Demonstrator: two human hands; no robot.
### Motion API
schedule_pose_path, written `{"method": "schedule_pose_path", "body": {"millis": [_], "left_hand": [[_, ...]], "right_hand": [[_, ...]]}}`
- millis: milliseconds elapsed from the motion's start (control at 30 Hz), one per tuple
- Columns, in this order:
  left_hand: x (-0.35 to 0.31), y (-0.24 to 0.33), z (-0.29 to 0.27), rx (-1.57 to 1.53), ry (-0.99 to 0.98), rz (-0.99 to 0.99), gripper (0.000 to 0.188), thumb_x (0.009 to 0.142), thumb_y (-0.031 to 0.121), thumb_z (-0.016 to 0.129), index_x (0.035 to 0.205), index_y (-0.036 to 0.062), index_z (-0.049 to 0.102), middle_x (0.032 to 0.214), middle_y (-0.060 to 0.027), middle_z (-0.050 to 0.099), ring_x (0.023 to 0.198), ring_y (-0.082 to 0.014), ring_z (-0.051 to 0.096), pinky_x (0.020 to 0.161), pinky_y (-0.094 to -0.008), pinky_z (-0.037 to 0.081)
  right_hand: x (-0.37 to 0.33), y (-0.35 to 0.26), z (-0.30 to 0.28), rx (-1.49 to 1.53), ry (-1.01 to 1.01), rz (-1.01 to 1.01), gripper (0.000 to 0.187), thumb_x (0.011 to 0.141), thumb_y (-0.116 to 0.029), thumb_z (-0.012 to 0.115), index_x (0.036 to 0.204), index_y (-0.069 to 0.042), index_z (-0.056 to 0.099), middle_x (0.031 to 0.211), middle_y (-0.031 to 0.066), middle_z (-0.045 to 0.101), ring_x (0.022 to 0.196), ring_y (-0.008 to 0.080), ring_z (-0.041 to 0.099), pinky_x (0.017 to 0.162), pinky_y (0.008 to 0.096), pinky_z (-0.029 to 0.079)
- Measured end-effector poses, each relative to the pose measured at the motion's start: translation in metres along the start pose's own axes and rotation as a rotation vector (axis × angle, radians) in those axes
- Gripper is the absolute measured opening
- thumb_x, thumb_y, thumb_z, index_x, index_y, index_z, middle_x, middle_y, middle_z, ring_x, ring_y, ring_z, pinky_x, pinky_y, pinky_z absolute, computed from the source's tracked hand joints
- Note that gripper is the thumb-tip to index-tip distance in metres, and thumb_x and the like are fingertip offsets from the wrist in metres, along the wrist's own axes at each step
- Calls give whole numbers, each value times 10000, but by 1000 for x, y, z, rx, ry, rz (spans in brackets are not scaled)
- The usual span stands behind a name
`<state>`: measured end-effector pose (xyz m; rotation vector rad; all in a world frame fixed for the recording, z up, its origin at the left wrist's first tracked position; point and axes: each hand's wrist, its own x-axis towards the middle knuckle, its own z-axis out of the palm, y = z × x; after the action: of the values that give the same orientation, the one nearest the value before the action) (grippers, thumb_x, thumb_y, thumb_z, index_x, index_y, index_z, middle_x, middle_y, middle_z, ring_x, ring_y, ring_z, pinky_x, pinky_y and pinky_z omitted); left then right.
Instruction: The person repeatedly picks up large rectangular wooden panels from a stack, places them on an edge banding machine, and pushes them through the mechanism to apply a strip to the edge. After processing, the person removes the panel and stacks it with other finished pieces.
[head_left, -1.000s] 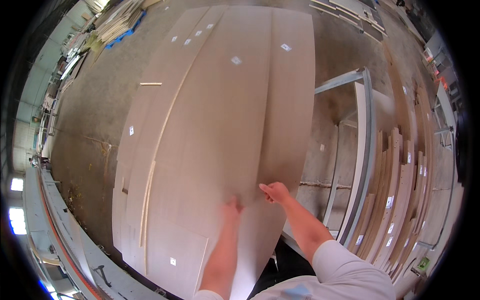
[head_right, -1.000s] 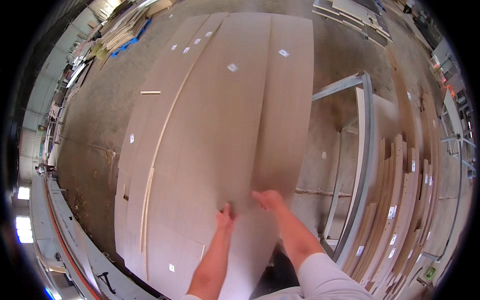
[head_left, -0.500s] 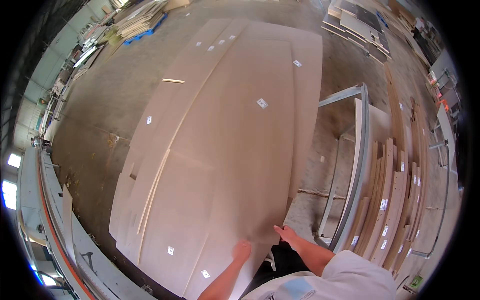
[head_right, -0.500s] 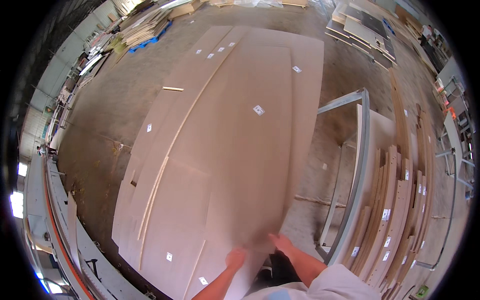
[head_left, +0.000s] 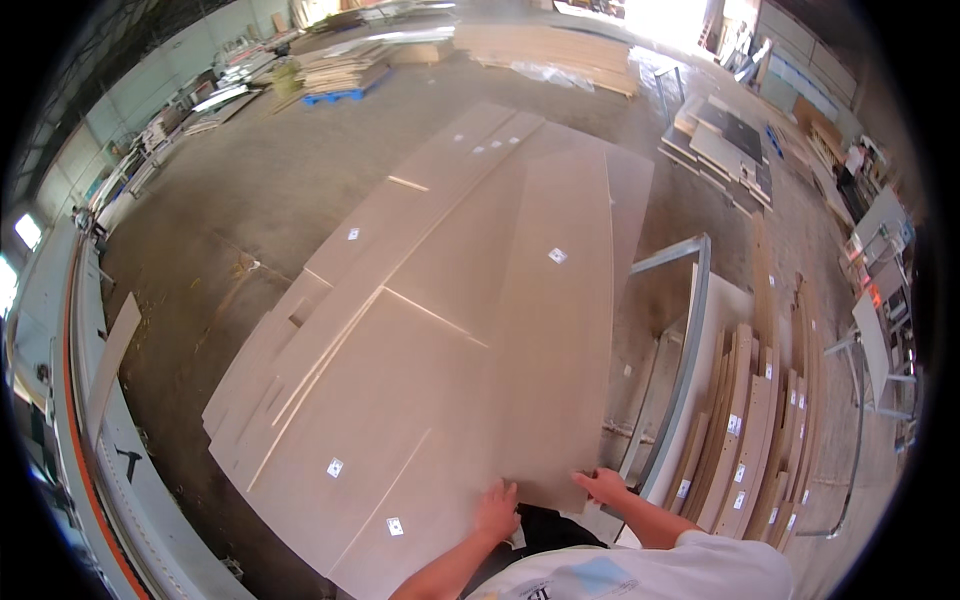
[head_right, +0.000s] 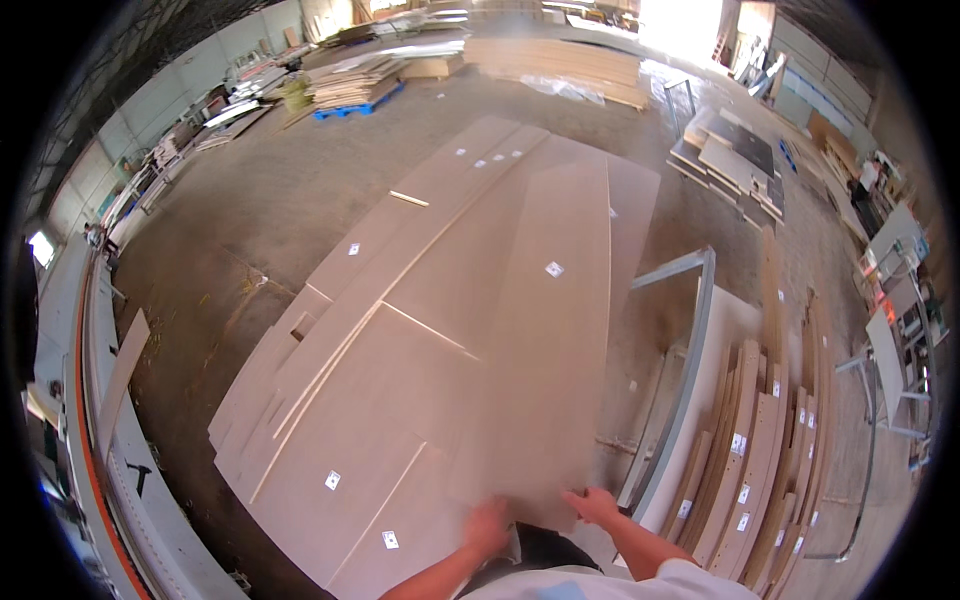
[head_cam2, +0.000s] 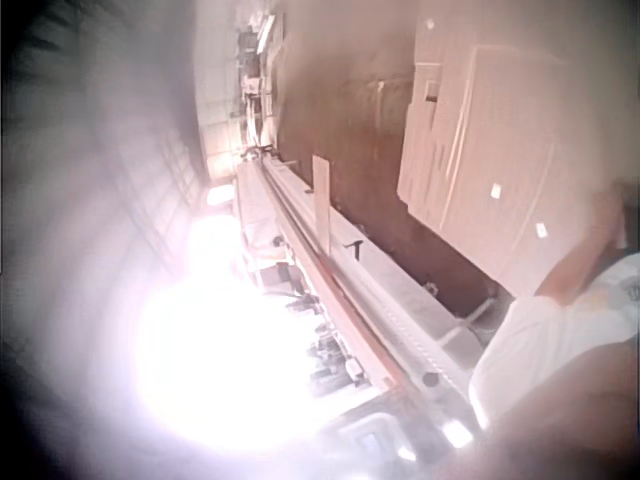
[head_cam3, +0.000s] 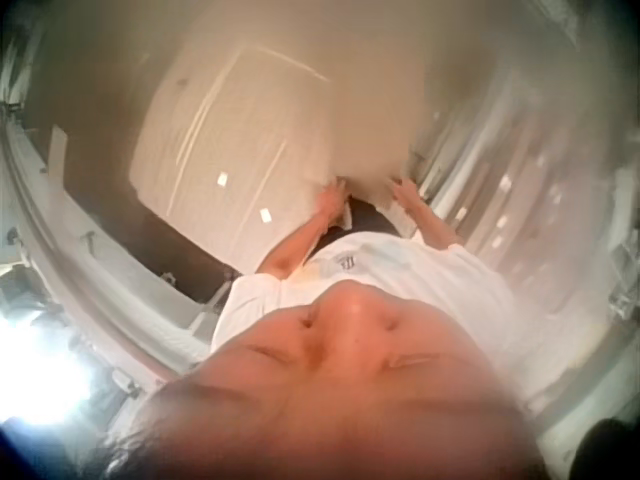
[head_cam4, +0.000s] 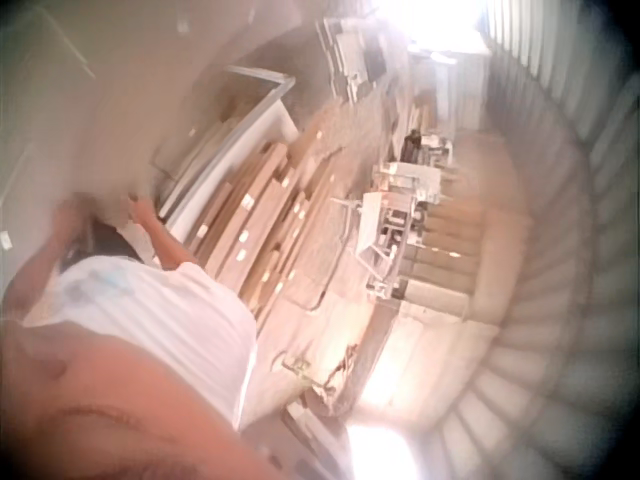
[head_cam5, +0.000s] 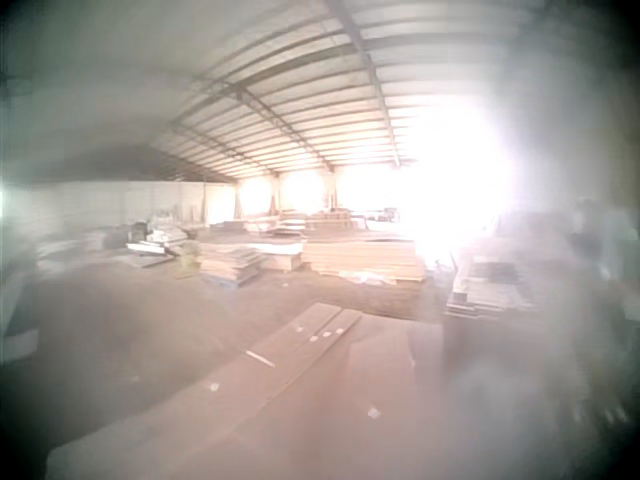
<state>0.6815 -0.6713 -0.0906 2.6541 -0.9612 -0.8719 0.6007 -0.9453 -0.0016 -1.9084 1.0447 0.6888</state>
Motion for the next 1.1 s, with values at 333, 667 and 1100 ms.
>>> {"method": "schedule_pose_path", "body": {"millis": [333, 667, 1100], "left_hand": [[-104, 19, -7, -159, 61, 12, 939, 830, 377, 735, 1579, 135, 224, 1409, -200, 545, 1029, -399, 681, 849, -497, 568], [-138, 1, -39, -909, 205, -78, 563, 893, 356, 729, 1345, 64, 561, 1080, -151, 726, 910, -316, 715, 759, -416, 596], [-147, 53, -16, -1868, -86, -75, 359, 1001, 202, 598, 1306, 13, 580, 1177, -146, 691, 1045, -315, 686, 918, -481, 559]], "right_hand": [[-139, -43, 52, -240, 162, -557, 514, 852, -555, 689, 773, -48, 687, 652, 85, 663, 532, 190, 649, 548, 361, 504], [-92, -40, 76, 17, 327, -653, 599, 897, -577, 633, 1174, -46, 656, 1146, 151, 706, 1045, 284, 682, 887, 413, 522], [-74, 55, 2, 787, -36, -229, 650, 896, -512, 720, 1205, 55, 657, 1102, 130, 717, 1013, 216, 679, 868, 367, 523]]}}
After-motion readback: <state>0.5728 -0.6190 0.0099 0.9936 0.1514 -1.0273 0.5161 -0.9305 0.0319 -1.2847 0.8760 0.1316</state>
